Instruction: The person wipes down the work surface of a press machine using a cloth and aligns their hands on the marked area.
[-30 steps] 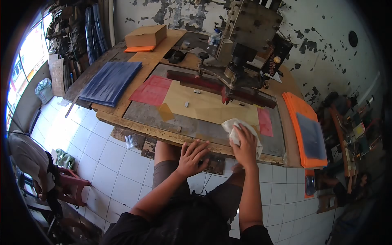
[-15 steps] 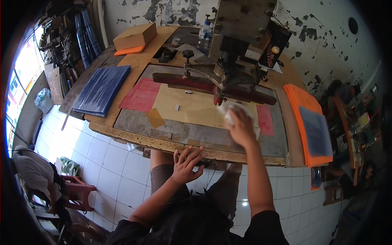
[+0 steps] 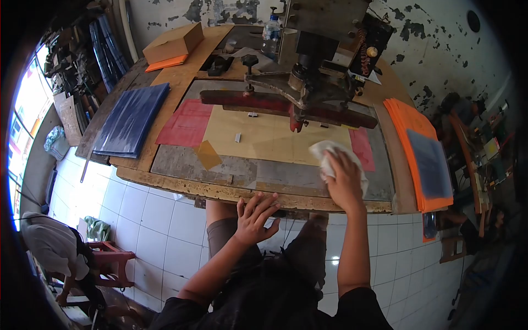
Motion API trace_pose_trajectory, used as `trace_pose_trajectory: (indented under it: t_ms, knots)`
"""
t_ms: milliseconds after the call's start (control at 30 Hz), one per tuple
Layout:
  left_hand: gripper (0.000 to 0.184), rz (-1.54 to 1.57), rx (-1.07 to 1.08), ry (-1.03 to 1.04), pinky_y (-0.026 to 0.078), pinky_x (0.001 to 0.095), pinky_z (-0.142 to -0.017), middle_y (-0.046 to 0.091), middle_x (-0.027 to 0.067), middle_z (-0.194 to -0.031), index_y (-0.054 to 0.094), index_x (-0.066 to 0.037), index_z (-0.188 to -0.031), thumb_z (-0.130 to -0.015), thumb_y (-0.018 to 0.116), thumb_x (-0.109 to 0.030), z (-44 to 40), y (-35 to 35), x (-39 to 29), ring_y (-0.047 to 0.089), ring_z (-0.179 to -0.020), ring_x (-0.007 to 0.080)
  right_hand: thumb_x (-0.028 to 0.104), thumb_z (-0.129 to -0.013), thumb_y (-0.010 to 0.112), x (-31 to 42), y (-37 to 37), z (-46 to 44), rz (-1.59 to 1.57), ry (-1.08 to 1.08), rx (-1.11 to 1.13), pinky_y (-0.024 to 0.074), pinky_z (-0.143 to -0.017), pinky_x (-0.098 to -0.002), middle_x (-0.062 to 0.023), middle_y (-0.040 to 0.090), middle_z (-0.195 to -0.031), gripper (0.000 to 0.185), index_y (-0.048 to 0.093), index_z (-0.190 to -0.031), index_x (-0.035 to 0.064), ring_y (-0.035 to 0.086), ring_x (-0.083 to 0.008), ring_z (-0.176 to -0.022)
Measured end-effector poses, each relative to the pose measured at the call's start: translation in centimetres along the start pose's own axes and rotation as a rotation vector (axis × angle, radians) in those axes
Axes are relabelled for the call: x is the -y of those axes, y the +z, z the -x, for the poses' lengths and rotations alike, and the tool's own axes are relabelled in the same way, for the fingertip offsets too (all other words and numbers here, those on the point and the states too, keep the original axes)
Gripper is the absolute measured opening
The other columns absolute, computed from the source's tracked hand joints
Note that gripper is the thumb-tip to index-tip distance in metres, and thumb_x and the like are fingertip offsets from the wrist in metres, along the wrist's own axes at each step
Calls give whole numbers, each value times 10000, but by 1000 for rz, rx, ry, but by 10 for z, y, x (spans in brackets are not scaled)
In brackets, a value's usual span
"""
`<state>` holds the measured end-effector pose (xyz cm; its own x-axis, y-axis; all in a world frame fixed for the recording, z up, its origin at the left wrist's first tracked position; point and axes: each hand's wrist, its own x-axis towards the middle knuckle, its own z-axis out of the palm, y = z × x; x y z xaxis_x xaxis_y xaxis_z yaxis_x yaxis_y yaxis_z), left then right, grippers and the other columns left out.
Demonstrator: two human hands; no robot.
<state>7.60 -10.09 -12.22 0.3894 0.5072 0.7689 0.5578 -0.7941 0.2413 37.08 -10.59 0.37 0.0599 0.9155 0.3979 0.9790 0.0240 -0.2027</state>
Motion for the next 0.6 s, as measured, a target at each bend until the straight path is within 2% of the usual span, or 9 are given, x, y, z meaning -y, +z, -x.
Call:
trace_pose_trajectory:
  t_ms: [33,67,100,167,267,367,467,600]
  knots:
    - [493,-3,2,-1,75,570,-1391,673,-42,-1602,740,-236,-1376,-906,824,-359,1,0,-1,512,-1563,244,32,-873,792,-5,2,8,67,93,-47,403,-1237,-596,-151,544,-1658,789,569,-1617,170,510,-398,-1533]
    - [495,-6,2,-2,75,570,-1391,674,-42,-1601,739,-235,-1379,-907,825,-360,1,0,0,513,-1561,244,17,-885,771,6,-1,18,81,93,-32,380,-1253,-632,-159,516,-1688,795,550,-1633,174,479,-391,-1567]
    - [498,-8,3,-4,75,570,-1391,674,-43,-1600,738,-235,-1381,-907,825,-361,1,1,0,514,-1559,245,16,-876,774,23,-11,27,21,7,47,356,-1273,-655,-147,483,-1726,818,550,-1644,190,450,-393,-1591]
    - [498,-1,7,-21,74,568,-1390,676,-44,-1598,736,-236,-1381,-908,826,-360,1,0,-2,513,-1558,245,-3,-859,777,57,-31,49,-127,-224,164,354,-1280,-655,-120,505,-1718,816,586,-1625,202,458,-389,-1590]
    - [496,-4,9,-24,70,568,-1390,680,-45,-1591,735,-236,-1379,-908,829,-360,-1,-1,-4,506,-1560,251,-11,-844,781,42,-45,70,-185,-224,168,364,-1283,-636,-103,537,-1694,800,626,-1598,208,481,-383,-1570]
    - [488,-20,16,-18,67,571,-1388,686,-49,-1583,735,-236,-1370,-908,833,-359,0,-1,-3,496,-1566,260,38,-840,807,-30,-43,82,-50,138,-8,340,-1304,-597,-114,549,-1682,772,638,-1581,175,497,-388,-1547]
    - [512,-17,0,-1,65,579,-1383,697,-44,-1563,731,-231,-1355,-864,854,-314,2,4,-2,468,-1575,281,74,-867,791,-41,-34,89,150,293,-131,321,-1308,-609,-119,537,-1695,727,641,-1573,167,484,-384,-1566]
    - [537,-19,-10,8,56,581,-1382,704,-41,-1549,727,-236,-1351,-835,867,-283,3,6,1,447,-1584,287,102,-897,759,28,-34,103,-11,12,10,311,-1301,-632,-116,521,-1713,698,645,-1579,201,469,-379,-1591]
